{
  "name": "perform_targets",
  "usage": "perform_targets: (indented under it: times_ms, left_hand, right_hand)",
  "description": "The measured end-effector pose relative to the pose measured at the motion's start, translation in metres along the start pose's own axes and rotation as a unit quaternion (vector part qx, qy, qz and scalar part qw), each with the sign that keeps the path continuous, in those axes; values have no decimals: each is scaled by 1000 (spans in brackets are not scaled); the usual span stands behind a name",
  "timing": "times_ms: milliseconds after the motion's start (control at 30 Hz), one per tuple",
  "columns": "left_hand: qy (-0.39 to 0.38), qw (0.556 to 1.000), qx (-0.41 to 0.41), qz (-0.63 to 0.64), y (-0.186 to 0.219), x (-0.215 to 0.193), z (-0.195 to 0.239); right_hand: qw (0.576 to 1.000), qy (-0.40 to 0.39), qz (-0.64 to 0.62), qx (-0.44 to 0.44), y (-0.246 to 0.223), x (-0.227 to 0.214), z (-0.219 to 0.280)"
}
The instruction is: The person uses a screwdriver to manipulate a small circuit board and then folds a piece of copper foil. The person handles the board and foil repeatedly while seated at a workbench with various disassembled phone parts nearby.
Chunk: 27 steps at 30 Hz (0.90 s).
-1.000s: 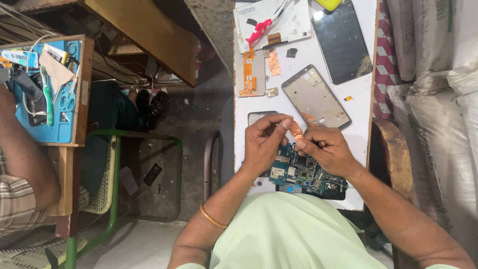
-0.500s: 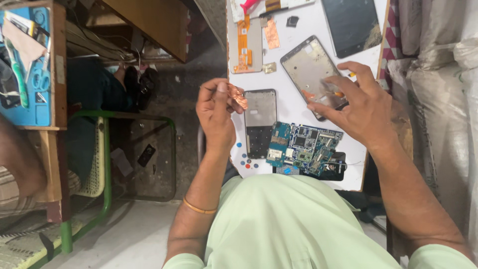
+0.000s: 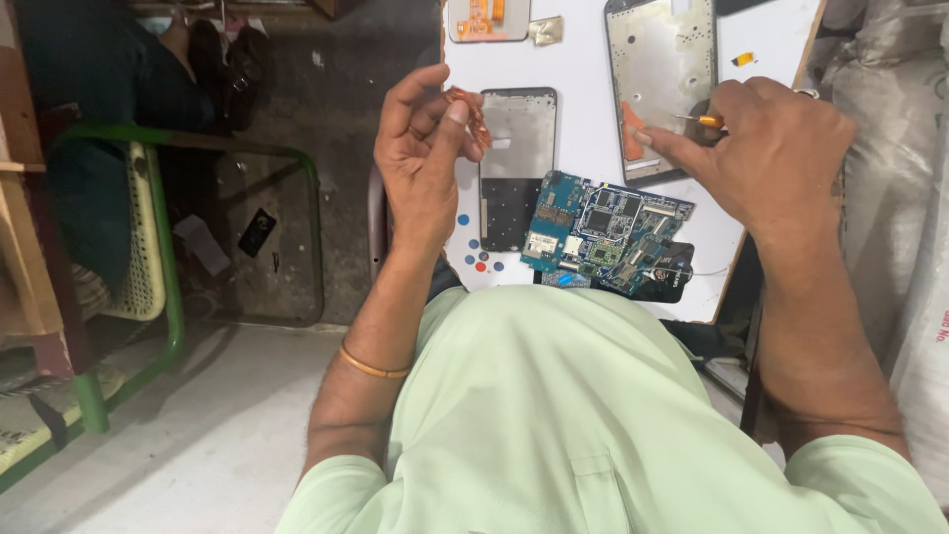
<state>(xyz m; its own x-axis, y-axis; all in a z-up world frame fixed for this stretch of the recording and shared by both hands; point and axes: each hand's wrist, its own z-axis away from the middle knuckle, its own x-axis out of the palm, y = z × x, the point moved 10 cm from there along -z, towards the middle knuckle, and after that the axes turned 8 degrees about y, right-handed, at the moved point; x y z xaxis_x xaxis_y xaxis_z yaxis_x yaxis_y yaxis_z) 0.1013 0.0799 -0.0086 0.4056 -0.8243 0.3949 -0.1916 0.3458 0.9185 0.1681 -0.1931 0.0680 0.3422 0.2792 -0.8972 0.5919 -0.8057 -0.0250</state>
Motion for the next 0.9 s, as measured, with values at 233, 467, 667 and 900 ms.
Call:
perform_targets:
  times_ms: [233,467,667,900]
  left_hand:
    - [-15,997,-19,-67,-6,7,4]
    - [-28,996,-34,-72,-11,14,7]
    - [-49,995,-62,-68,-21,36,19]
    - [-159,983,-87,-32,-22,82,32]
  right_hand:
    - [998,-61,-4,-12,-4,16,6]
    - [998,-37,-52,9,-6,12,7]
    - [951,-3,-308,10,-42,10,13]
    - [914,-21,-404,25,-65,12,19]
